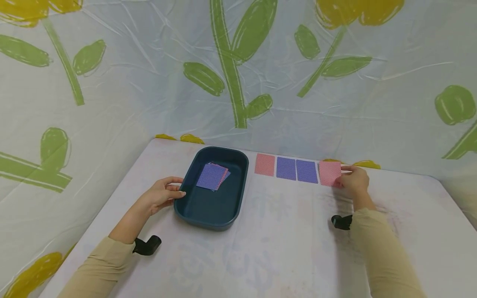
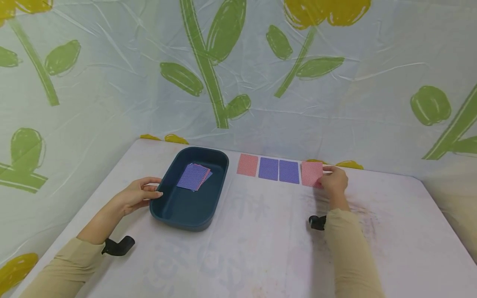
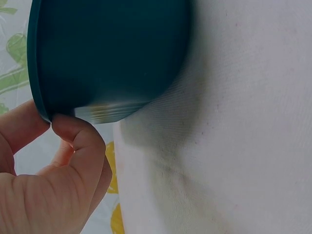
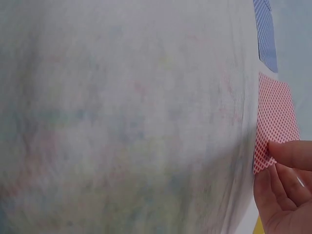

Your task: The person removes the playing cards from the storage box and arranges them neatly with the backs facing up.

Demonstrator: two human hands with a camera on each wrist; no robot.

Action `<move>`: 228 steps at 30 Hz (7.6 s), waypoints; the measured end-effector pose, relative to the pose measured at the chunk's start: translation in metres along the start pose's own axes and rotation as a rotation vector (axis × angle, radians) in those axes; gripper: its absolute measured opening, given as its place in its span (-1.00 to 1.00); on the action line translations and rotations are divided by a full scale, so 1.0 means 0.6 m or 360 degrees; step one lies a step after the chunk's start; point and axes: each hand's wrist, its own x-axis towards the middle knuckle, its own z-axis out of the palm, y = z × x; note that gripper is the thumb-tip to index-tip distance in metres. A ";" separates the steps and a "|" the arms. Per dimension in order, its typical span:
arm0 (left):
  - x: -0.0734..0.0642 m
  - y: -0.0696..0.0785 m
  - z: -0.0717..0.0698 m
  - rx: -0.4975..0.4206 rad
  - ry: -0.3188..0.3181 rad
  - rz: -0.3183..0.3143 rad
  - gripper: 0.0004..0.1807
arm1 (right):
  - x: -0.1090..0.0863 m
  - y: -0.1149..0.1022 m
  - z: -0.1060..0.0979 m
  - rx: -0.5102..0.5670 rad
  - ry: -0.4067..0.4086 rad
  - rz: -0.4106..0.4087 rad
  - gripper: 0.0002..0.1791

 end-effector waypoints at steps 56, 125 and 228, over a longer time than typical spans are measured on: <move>0.004 0.004 -0.006 -0.0062 -0.0023 -0.0009 -0.39 | -0.008 -0.196 0.013 0.0584 -0.0613 0.0078 -0.40; 0.003 0.005 0.000 0.0002 -0.0021 -0.0021 -0.40 | -0.121 -0.401 0.335 0.0043 -0.0486 -0.0731 -0.55; -0.001 0.008 -0.001 0.0030 -0.0030 -0.0022 -0.38 | -0.135 -0.322 0.143 0.1574 -0.1069 0.0145 -0.41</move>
